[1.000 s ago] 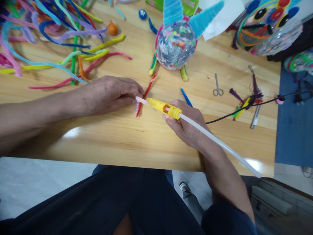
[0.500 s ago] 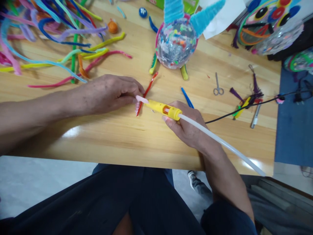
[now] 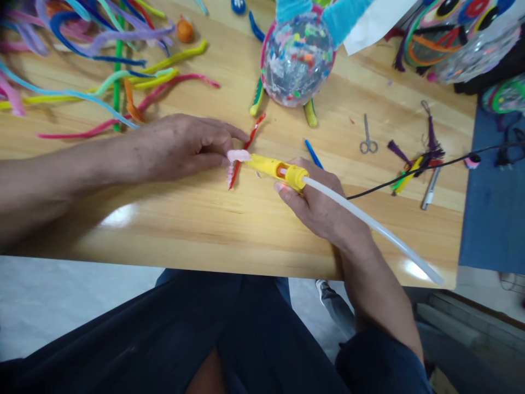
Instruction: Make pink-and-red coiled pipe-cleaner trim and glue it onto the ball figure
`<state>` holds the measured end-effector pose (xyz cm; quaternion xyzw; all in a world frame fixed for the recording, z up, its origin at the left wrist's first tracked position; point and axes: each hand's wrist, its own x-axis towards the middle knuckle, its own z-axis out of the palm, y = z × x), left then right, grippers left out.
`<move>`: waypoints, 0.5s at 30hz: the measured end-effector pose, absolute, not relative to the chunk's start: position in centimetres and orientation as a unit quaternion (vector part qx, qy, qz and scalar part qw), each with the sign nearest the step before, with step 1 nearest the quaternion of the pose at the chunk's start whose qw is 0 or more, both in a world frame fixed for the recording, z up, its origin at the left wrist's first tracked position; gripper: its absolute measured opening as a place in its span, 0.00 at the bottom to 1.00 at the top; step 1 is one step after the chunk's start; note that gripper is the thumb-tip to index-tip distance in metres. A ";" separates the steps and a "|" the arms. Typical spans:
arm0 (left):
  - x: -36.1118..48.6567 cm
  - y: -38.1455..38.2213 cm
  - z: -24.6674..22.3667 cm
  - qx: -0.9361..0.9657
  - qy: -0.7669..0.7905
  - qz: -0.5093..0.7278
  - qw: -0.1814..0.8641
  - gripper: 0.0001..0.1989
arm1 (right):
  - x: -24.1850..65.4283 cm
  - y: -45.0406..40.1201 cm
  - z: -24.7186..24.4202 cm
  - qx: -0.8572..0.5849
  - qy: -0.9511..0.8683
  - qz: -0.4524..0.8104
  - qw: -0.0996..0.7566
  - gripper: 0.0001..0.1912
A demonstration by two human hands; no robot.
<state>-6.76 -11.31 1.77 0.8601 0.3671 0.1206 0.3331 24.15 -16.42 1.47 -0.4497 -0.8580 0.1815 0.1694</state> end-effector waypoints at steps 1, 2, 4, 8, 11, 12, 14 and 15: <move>-6.7 -11.3 2.0 0.856 0.373 0.113 0.340 0.19 | 24.1 -16.4 1.5 -0.453 -0.856 0.185 0.168 0.12; -6.7 -11.4 2.3 0.852 0.378 0.105 0.346 0.19 | 24.1 -16.3 1.6 -0.455 -0.854 0.188 0.167 0.12; -6.7 -11.3 2.6 0.848 0.382 0.096 0.354 0.19 | 24.1 -16.2 1.7 -0.455 -0.854 0.190 0.166 0.11; -6.7 -11.0 2.3 0.854 0.382 0.087 0.341 0.18 | 24.0 -16.2 1.8 -0.445 -0.861 0.180 0.169 0.12; -6.7 -10.8 2.2 0.856 0.379 0.069 0.345 0.21 | 24.0 -16.2 1.7 -0.454 -0.858 0.172 0.165 0.13; -6.7 -10.8 2.3 0.855 0.378 0.066 0.348 0.22 | 24.0 -16.2 1.6 -0.461 -0.856 0.170 0.162 0.13; -6.6 -10.8 2.4 0.854 0.376 0.067 0.354 0.21 | 24.1 -16.2 1.6 -0.468 -0.854 0.167 0.156 0.14; -6.6 -10.8 2.5 0.853 0.375 0.070 0.355 0.21 | 24.1 -16.2 1.5 -0.468 -0.854 0.167 0.155 0.14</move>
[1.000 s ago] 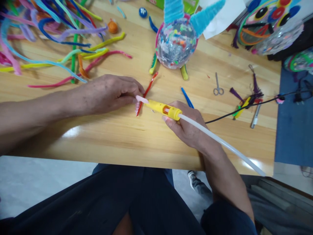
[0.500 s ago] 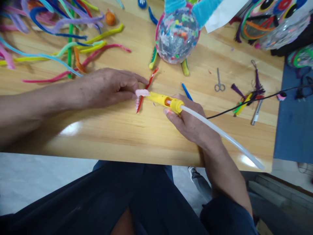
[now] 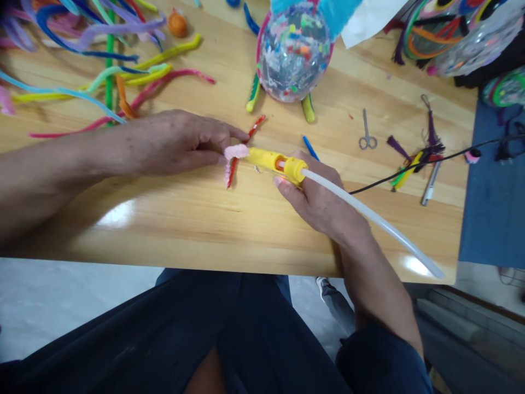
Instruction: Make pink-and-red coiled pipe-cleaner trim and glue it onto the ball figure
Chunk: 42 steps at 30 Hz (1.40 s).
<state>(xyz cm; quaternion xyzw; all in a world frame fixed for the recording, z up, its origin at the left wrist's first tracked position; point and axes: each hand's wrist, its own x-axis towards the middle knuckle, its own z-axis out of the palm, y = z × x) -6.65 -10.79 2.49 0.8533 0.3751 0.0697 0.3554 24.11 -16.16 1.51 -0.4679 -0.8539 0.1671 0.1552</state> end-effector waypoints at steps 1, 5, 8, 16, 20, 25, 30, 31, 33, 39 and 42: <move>-6.7 -10.8 2.5 0.853 0.374 0.071 0.357 0.21 | 24.1 -16.1 1.5 -0.466 -0.855 0.167 0.155 0.14; -6.8 -10.6 2.4 0.855 0.361 0.077 0.364 0.22 | 24.1 -16.0 1.4 -0.471 -0.851 0.170 0.158 0.15; -6.9 -10.3 2.1 0.856 0.352 0.079 0.370 0.22 | 24.0 -16.0 1.5 -0.483 -0.843 0.178 0.155 0.15; -7.2 -9.9 1.5 0.862 0.352 0.090 0.354 0.16 | 23.9 -16.3 1.8 -0.488 -0.832 0.210 0.162 0.13; -7.0 -10.2 2.0 0.860 0.355 0.086 0.356 0.16 | 24.1 -16.6 2.0 -0.470 -0.841 0.216 0.157 0.12; -6.9 -10.6 2.5 0.856 0.368 0.083 0.354 0.16 | 24.0 -16.5 1.9 -0.478 -0.837 0.213 0.158 0.13; -6.9 -10.5 2.5 0.856 0.372 0.076 0.350 0.17 | 23.7 -16.3 2.0 -0.492 -0.830 0.208 0.160 0.14; -6.9 -10.5 2.6 0.856 0.372 0.074 0.350 0.17 | 23.7 -16.2 2.1 -0.493 -0.831 0.207 0.154 0.14; -6.9 -10.6 2.7 0.857 0.369 0.072 0.353 0.17 | 23.6 -16.3 2.2 -0.494 -0.835 0.198 0.142 0.14; -6.7 -10.6 2.9 0.857 0.368 0.070 0.355 0.18 | 23.7 -16.2 2.2 -0.499 -0.836 0.176 0.143 0.13; -6.8 -10.5 2.8 0.854 0.373 0.070 0.355 0.18 | 23.8 -16.2 2.1 -0.510 -0.829 0.182 0.141 0.13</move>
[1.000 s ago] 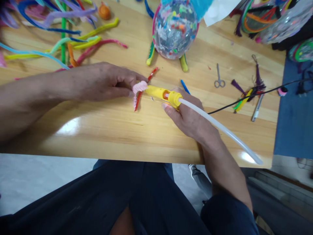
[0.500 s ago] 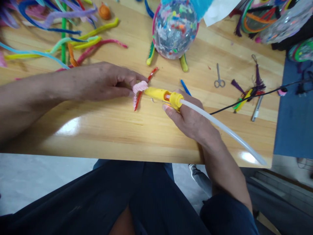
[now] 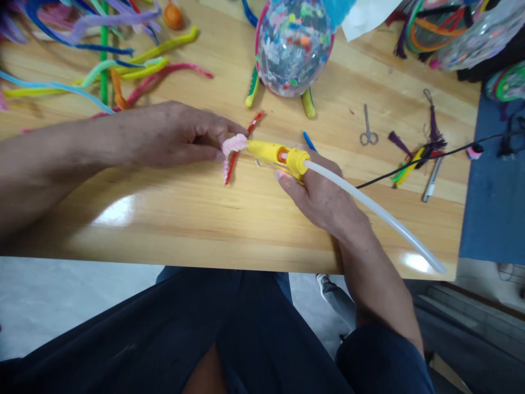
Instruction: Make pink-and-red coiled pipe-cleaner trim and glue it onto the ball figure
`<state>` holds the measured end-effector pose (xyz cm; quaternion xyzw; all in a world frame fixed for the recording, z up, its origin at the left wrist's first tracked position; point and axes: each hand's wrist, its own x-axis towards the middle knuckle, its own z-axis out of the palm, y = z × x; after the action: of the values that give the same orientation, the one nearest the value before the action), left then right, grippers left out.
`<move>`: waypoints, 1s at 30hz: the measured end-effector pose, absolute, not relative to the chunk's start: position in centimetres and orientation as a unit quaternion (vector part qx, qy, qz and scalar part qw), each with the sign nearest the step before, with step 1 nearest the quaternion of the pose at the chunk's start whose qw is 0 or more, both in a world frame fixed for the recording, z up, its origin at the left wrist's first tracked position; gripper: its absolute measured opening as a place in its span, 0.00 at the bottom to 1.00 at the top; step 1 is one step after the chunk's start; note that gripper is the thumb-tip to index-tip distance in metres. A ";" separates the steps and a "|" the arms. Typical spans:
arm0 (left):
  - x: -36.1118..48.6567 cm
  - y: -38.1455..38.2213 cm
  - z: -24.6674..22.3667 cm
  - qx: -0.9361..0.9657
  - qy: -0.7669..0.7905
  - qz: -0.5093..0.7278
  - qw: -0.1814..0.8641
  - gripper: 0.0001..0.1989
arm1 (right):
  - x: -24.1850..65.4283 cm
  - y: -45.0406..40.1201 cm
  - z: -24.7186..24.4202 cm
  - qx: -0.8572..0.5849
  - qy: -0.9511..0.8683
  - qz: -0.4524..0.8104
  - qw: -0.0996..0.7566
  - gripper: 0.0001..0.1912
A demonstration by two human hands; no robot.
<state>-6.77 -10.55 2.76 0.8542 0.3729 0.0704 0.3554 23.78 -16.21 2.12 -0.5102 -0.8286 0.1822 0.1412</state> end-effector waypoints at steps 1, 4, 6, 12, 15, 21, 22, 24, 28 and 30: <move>-6.8 -10.5 2.8 0.854 0.374 0.069 0.355 0.18 | 23.8 -16.2 2.1 -0.512 -0.827 0.184 0.140 0.13; -6.8 -10.6 2.9 0.857 0.370 0.067 0.353 0.18 | 23.8 -16.1 1.9 -0.513 -0.827 0.182 0.136 0.14; -6.7 -10.5 3.0 0.860 0.365 0.064 0.351 0.18 | 23.8 -16.0 1.7 -0.513 -0.828 0.179 0.136 0.14; -6.8 -10.3 2.7 0.861 0.369 0.062 0.345 0.19 | 24.1 -16.2 1.7 -0.514 -0.825 0.186 0.148 0.13; -6.9 -10.4 2.5 0.859 0.366 0.075 0.350 0.17 | 24.1 -16.5 2.1 -0.501 -0.826 0.212 0.147 0.14; -6.7 -10.6 2.9 0.856 0.361 0.072 0.362 0.19 | 23.9 -16.6 2.6 -0.447 -0.848 0.255 0.128 0.19; -6.7 -10.6 2.9 0.855 0.363 0.074 0.362 0.19 | 23.9 -16.6 2.7 -0.445 -0.848 0.256 0.128 0.19; -6.7 -10.5 2.9 0.855 0.361 0.077 0.363 0.19 | 23.9 -16.7 2.7 -0.446 -0.846 0.262 0.127 0.19; -6.8 -10.4 2.9 0.854 0.349 0.079 0.378 0.19 | 23.9 -16.8 2.9 -0.447 -0.843 0.267 0.132 0.18; -6.7 -10.5 3.0 0.852 0.353 0.075 0.379 0.19 | 23.9 -16.8 2.8 -0.445 -0.846 0.261 0.134 0.17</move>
<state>-6.70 -10.47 2.98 0.8522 0.3527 0.0755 0.3790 23.91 -16.84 2.82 -0.4449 -0.8460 0.2614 0.1343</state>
